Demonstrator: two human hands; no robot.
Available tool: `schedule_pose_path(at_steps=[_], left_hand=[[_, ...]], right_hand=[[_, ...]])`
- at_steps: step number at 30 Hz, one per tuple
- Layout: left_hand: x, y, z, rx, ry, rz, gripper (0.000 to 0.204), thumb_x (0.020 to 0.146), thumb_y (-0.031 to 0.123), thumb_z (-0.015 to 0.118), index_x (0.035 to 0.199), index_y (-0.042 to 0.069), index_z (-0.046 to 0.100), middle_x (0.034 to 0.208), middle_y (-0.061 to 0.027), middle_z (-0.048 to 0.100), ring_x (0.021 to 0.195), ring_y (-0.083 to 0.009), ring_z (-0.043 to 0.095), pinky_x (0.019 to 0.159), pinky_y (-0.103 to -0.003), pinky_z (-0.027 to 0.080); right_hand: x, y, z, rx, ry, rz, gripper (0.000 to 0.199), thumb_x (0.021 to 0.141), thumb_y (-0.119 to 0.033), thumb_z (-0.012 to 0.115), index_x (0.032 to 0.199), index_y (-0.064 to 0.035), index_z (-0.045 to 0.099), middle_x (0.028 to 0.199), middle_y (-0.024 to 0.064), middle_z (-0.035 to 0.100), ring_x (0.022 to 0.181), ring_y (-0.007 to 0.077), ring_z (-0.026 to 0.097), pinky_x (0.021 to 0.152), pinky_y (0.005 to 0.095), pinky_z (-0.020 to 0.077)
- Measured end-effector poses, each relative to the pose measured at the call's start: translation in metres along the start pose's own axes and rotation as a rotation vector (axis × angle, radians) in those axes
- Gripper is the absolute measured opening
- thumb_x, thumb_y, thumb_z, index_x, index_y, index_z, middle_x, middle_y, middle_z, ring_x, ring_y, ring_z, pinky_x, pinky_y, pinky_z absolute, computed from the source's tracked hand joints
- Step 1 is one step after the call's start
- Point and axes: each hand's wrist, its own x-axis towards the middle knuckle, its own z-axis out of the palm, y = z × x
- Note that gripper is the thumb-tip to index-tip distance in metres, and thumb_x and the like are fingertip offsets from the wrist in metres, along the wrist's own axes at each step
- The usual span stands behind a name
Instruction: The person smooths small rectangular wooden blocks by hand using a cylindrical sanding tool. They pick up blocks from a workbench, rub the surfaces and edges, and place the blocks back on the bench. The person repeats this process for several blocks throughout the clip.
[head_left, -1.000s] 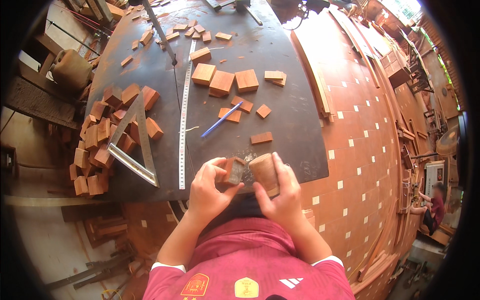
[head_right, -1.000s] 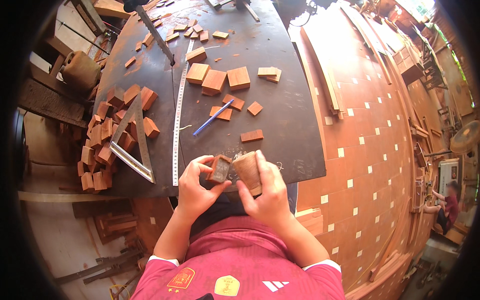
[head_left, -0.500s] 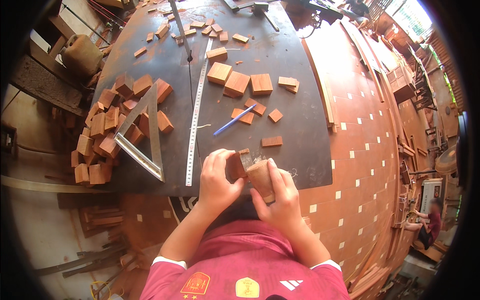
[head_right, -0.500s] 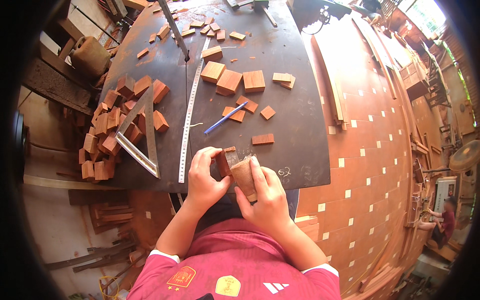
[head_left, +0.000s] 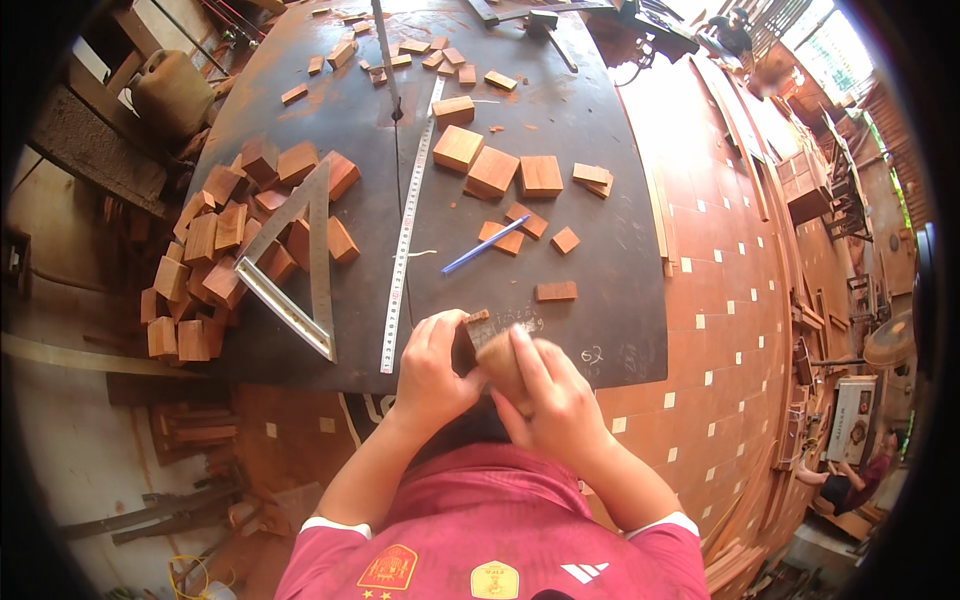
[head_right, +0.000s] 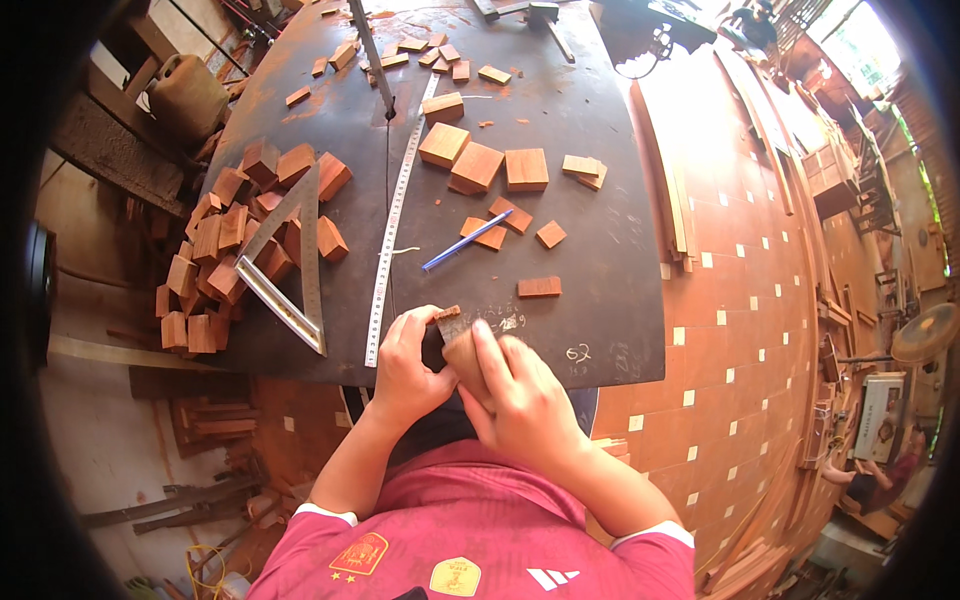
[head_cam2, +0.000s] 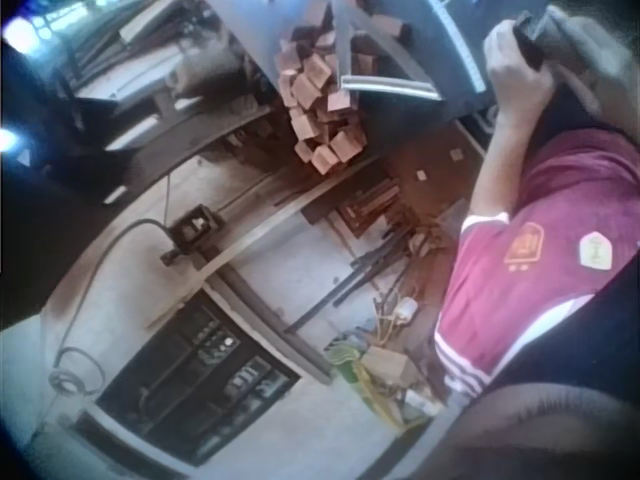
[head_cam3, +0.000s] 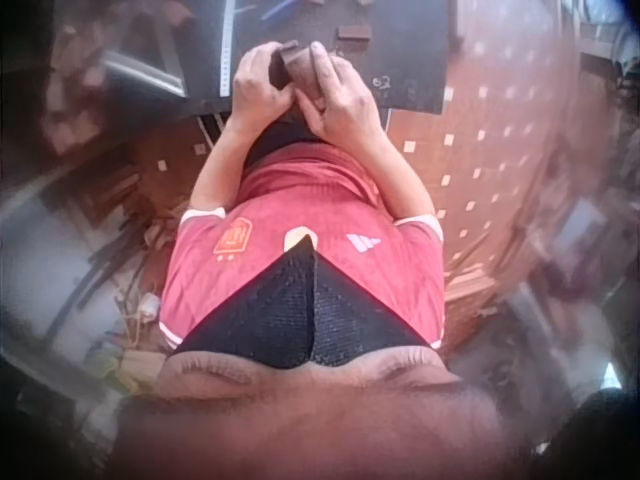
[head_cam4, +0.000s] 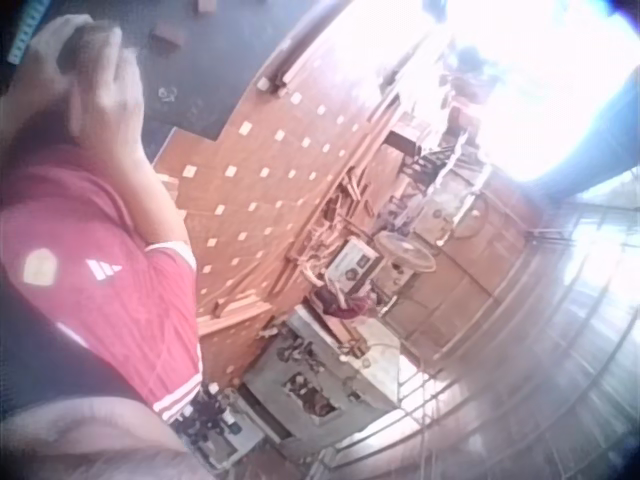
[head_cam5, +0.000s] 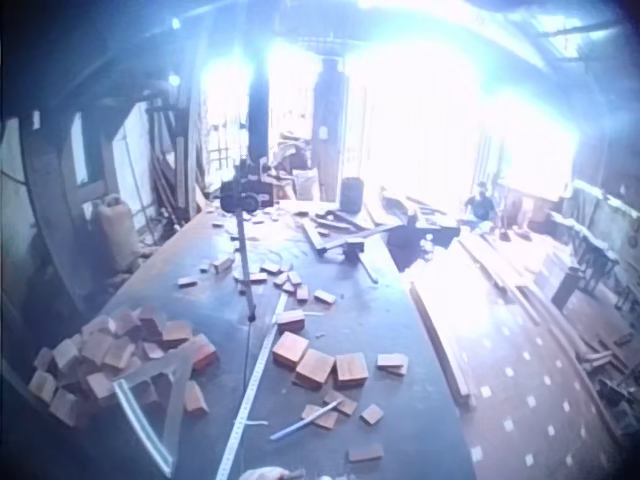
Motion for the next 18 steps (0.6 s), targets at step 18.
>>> schedule_pose_path(at_steps=[18], left_hand=[[0.007,-0.013,-0.023,0.032,-0.211,0.022,0.071,0.073,0.017,0.092,0.137,0.006,0.061,0.124,-0.0136,0.069,0.122,-0.0333,0.064,0.101,-0.045,0.037]], right_hand=[[0.052,0.026,-0.035,-0.004,-0.327,-0.252,0.073,0.082,-0.003,0.083,0.150,-0.0035,0.057,0.121,0.0225,0.063,0.104,0.0419,0.066,0.090,0.0488,0.0568]])
